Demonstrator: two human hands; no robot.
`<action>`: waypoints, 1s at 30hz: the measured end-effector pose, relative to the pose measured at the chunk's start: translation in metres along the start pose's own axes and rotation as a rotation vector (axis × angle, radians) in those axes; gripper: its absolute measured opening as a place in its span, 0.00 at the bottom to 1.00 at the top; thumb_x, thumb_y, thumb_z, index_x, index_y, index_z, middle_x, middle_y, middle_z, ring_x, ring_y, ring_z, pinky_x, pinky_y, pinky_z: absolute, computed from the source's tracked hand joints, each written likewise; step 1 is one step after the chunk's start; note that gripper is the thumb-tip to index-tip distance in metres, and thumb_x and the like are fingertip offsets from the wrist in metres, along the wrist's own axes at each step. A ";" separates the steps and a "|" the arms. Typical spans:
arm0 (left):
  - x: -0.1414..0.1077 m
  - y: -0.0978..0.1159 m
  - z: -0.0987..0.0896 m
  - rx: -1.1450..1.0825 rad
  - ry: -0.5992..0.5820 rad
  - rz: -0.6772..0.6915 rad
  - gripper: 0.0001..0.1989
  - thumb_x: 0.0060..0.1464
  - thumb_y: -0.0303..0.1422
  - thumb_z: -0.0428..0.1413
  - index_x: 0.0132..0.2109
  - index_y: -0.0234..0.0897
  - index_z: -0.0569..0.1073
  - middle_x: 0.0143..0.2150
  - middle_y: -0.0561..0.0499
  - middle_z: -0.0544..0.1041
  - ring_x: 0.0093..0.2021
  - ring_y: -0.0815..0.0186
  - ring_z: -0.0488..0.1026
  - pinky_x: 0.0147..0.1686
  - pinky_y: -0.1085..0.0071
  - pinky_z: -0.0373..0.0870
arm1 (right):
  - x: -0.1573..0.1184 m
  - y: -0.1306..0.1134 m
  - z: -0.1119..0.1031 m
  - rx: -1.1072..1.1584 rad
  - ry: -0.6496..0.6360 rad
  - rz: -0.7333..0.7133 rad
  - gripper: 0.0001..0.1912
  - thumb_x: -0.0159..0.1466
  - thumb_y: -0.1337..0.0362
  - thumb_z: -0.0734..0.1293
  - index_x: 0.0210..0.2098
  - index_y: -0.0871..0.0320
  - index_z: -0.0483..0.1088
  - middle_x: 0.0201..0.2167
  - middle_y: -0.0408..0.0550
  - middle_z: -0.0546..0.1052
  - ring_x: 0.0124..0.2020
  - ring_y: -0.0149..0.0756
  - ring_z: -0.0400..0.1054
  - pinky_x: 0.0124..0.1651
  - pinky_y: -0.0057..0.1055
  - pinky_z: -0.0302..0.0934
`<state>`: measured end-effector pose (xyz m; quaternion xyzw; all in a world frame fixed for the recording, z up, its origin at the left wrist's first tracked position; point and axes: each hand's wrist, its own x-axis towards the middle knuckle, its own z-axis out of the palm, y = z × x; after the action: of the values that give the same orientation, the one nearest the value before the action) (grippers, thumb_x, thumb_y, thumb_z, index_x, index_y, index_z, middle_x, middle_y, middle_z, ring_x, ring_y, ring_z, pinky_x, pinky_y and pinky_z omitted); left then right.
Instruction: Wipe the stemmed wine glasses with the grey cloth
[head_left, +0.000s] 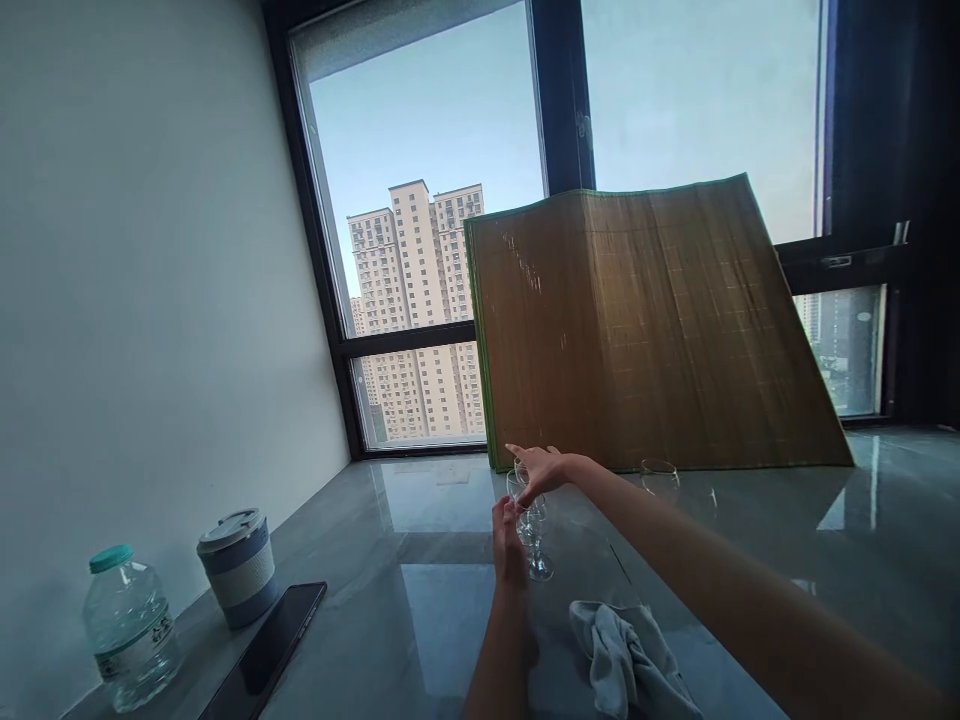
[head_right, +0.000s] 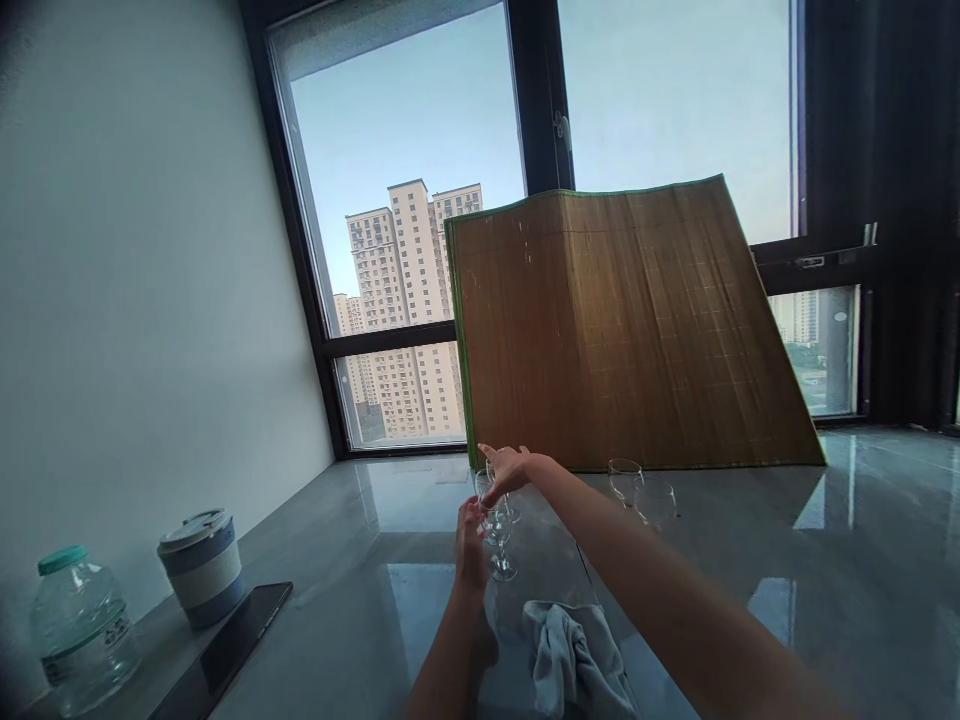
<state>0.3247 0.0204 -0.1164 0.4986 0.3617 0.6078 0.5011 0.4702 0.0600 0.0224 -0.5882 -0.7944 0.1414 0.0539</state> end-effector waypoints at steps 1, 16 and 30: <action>0.000 0.000 0.000 -0.001 -0.005 0.000 0.33 0.54 0.60 0.50 0.55 0.40 0.70 0.58 0.38 0.75 0.60 0.50 0.71 0.57 0.57 0.66 | -0.001 -0.001 0.000 0.010 0.005 -0.008 0.75 0.44 0.37 0.76 0.75 0.55 0.31 0.67 0.61 0.64 0.72 0.59 0.45 0.70 0.59 0.31; -0.001 -0.013 -0.002 0.006 0.046 0.039 0.41 0.56 0.67 0.41 0.61 0.40 0.67 0.61 0.39 0.72 0.63 0.51 0.67 0.62 0.56 0.62 | -0.003 -0.008 0.006 0.052 0.113 -0.039 0.68 0.45 0.33 0.74 0.74 0.54 0.44 0.70 0.61 0.60 0.74 0.57 0.40 0.72 0.56 0.31; 0.005 -0.017 -0.004 0.021 0.042 0.032 0.45 0.51 0.71 0.41 0.59 0.42 0.67 0.59 0.38 0.73 0.62 0.48 0.67 0.61 0.54 0.63 | -0.037 0.037 -0.039 0.169 0.289 -0.030 0.39 0.55 0.57 0.74 0.65 0.59 0.65 0.59 0.56 0.73 0.64 0.51 0.62 0.63 0.39 0.58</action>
<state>0.3250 0.0290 -0.1320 0.4966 0.3708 0.6221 0.4784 0.5253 0.0407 0.0525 -0.5839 -0.7724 0.1207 0.2188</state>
